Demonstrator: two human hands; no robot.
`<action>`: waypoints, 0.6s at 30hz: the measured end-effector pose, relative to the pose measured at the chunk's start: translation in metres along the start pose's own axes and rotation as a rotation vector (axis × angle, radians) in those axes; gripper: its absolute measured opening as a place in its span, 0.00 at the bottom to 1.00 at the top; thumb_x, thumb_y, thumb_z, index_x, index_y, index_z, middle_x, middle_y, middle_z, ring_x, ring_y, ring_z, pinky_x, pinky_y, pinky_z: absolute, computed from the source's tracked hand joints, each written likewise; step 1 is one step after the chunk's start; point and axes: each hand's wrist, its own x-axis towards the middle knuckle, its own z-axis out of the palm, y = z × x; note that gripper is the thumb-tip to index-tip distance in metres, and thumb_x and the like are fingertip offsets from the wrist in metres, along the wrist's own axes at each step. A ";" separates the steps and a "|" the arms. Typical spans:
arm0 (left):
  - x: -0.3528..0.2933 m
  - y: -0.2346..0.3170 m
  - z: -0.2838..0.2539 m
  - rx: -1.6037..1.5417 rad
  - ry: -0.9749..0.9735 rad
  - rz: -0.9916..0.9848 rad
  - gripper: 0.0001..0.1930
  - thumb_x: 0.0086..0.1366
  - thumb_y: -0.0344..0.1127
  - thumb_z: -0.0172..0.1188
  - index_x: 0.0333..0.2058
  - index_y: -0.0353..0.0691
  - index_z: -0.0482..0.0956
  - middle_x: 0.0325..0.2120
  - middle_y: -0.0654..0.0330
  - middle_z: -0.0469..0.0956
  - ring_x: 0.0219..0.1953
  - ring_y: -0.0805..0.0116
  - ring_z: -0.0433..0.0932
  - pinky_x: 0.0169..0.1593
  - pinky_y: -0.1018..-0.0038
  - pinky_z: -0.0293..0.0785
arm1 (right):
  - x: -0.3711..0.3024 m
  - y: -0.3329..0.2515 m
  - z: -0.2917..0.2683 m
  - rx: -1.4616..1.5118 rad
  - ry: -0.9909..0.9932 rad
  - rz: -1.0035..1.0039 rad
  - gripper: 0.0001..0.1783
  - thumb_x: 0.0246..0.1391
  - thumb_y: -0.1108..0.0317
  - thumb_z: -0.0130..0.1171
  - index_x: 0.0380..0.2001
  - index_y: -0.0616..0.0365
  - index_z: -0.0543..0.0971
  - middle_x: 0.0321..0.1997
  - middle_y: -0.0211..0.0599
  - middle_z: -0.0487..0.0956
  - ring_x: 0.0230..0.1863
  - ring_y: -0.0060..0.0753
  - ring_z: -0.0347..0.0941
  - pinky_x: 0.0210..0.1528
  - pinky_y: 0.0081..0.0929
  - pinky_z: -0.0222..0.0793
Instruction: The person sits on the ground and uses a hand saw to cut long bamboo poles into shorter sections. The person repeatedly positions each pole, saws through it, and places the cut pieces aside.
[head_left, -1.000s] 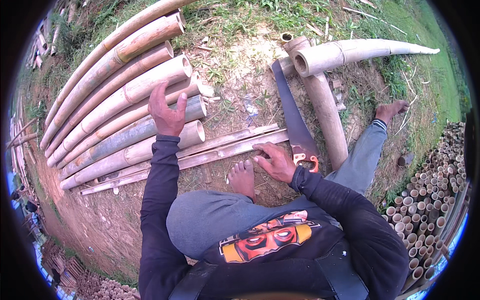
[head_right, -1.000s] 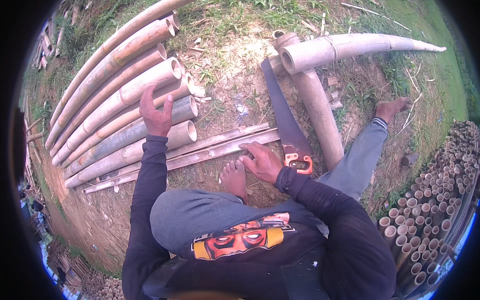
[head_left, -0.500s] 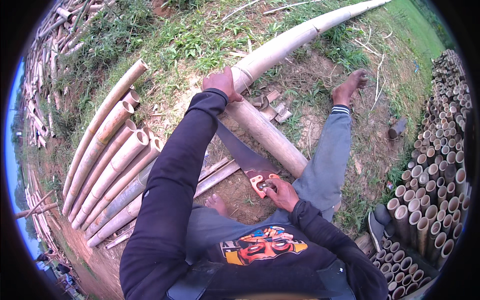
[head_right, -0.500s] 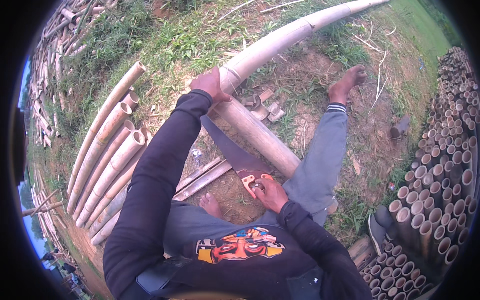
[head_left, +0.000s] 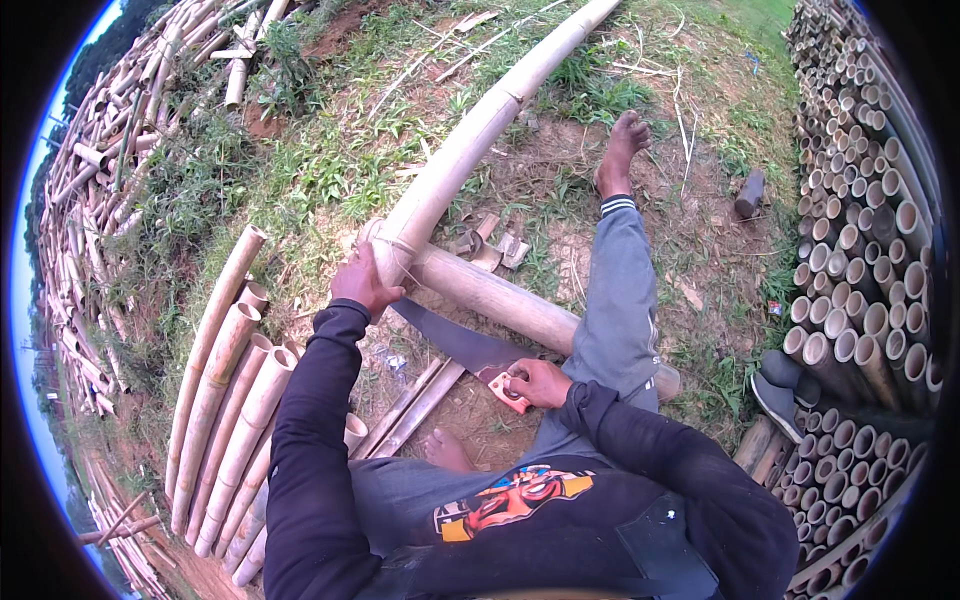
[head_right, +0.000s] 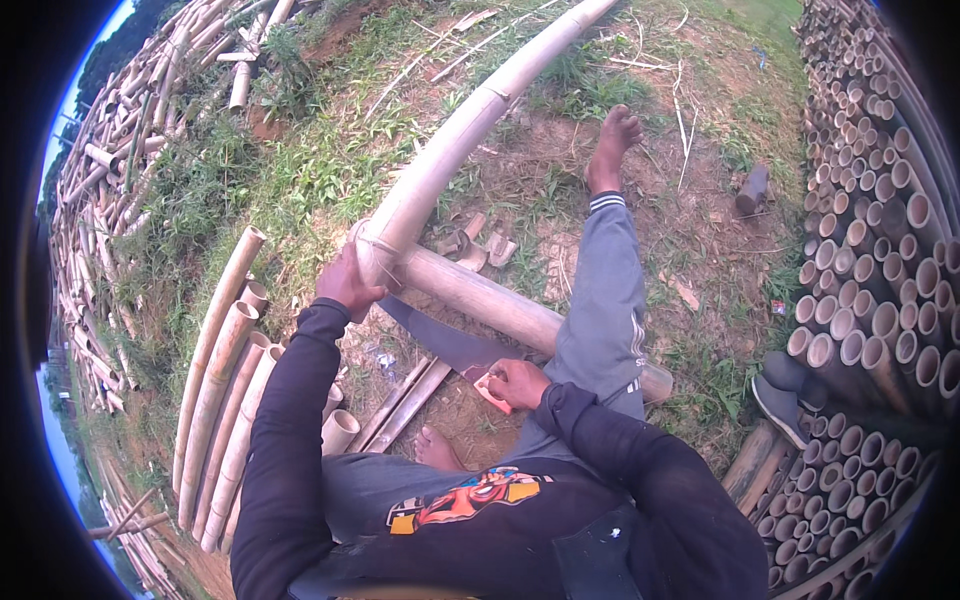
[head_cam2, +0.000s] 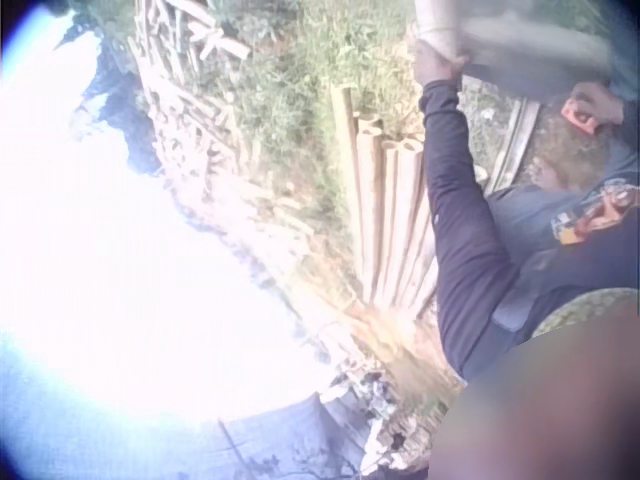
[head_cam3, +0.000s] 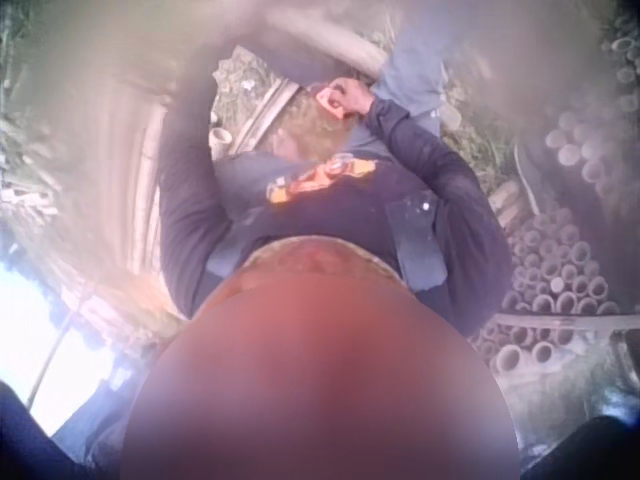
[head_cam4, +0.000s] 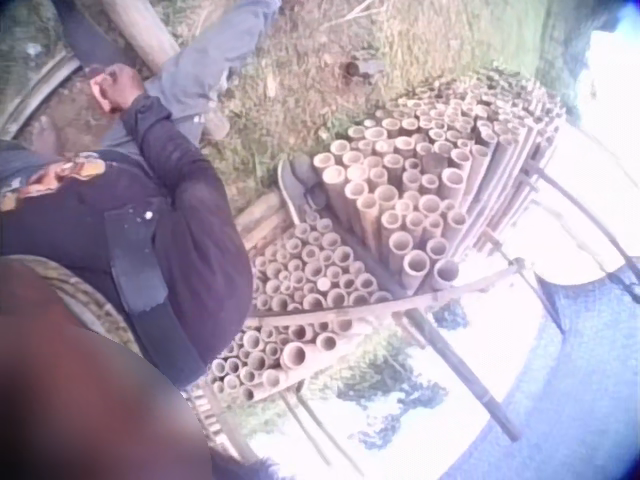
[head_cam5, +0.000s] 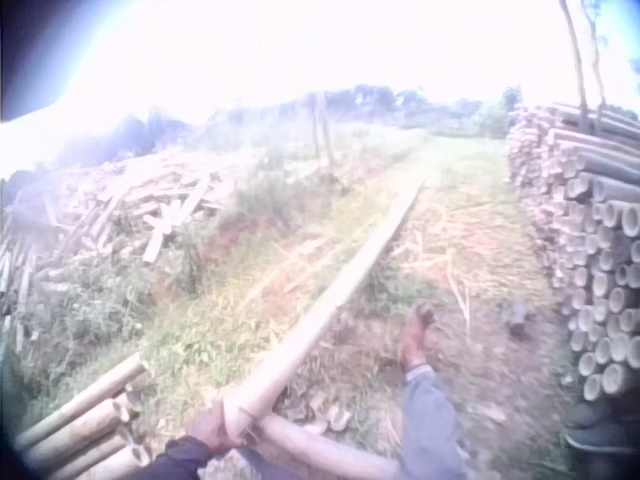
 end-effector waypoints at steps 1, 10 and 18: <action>-0.015 -0.010 -0.004 -0.004 -0.010 -0.005 0.51 0.46 0.56 0.82 0.61 0.35 0.66 0.50 0.38 0.82 0.51 0.37 0.83 0.55 0.50 0.82 | 0.001 -0.003 0.000 0.001 0.013 -0.021 0.26 0.65 0.51 0.65 0.53 0.62 0.85 0.42 0.48 0.89 0.44 0.44 0.87 0.49 0.40 0.79; -0.263 -0.130 -0.021 0.058 0.151 -0.031 0.54 0.43 0.47 0.83 0.67 0.36 0.64 0.52 0.45 0.79 0.54 0.42 0.78 0.59 0.51 0.76 | 0.157 -0.136 -0.133 1.136 0.376 -0.251 0.63 0.57 0.28 0.70 0.75 0.67 0.57 0.71 0.59 0.70 0.67 0.54 0.74 0.70 0.49 0.71; -0.550 -0.207 0.073 0.485 0.526 -0.698 0.55 0.45 0.41 0.83 0.72 0.39 0.62 0.64 0.49 0.74 0.69 0.46 0.71 0.72 0.48 0.63 | 0.178 -0.189 0.020 1.594 -0.021 -0.260 0.41 0.60 0.49 0.74 0.69 0.54 0.69 0.62 0.41 0.79 0.63 0.48 0.78 0.72 0.53 0.71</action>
